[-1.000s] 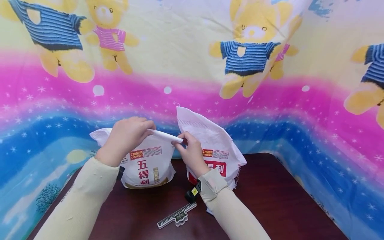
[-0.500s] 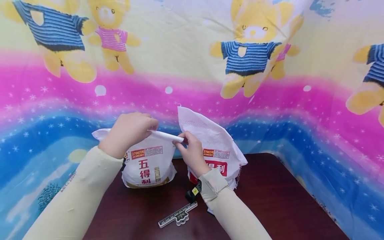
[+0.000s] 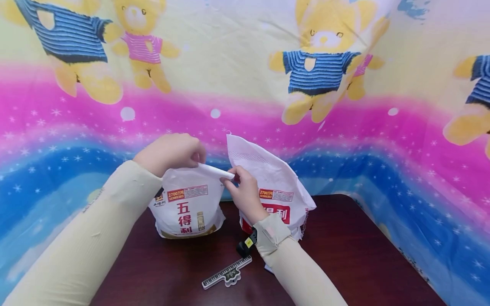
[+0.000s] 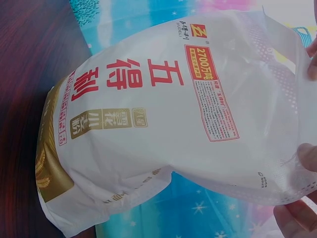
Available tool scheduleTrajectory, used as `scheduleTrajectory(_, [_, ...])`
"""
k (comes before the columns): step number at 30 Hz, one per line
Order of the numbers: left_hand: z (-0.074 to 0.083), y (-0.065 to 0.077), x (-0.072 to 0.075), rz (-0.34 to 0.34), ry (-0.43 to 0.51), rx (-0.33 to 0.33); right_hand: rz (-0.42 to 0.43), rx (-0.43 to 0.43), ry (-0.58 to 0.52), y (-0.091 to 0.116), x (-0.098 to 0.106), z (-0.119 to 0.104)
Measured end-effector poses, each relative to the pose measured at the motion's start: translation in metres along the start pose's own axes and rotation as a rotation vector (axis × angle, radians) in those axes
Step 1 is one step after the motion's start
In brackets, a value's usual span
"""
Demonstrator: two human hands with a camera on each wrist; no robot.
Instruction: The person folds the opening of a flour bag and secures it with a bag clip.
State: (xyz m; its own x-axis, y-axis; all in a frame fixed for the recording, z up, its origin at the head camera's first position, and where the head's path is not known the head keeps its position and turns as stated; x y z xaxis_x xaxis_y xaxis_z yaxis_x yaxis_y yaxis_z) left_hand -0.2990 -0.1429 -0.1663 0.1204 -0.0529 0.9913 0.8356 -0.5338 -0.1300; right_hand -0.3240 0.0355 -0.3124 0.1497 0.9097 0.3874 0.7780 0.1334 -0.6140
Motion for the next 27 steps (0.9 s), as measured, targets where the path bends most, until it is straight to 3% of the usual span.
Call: scheduleTrajectory(27, [0.0082, -0.0031, 0.0013, 0.058, -0.018, 0.066, 0.000, -0.002, -0.015, 0.0003, 0.0001, -0.0013])
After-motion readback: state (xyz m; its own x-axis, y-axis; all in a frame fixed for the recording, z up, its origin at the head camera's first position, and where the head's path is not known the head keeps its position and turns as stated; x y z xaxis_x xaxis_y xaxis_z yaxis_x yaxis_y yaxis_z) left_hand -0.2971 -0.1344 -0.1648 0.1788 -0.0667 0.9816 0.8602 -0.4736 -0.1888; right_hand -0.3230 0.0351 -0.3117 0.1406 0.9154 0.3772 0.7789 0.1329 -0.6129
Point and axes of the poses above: each hand's wrist, its own y-axis away from the middle knuckle, its own x-axis out of the back of the hand, z = x × y, the point moved 2 cm from there along -y, towards the middle knuckle, and after that the axes turned 2 degrees about y, right-handed, at the moved point
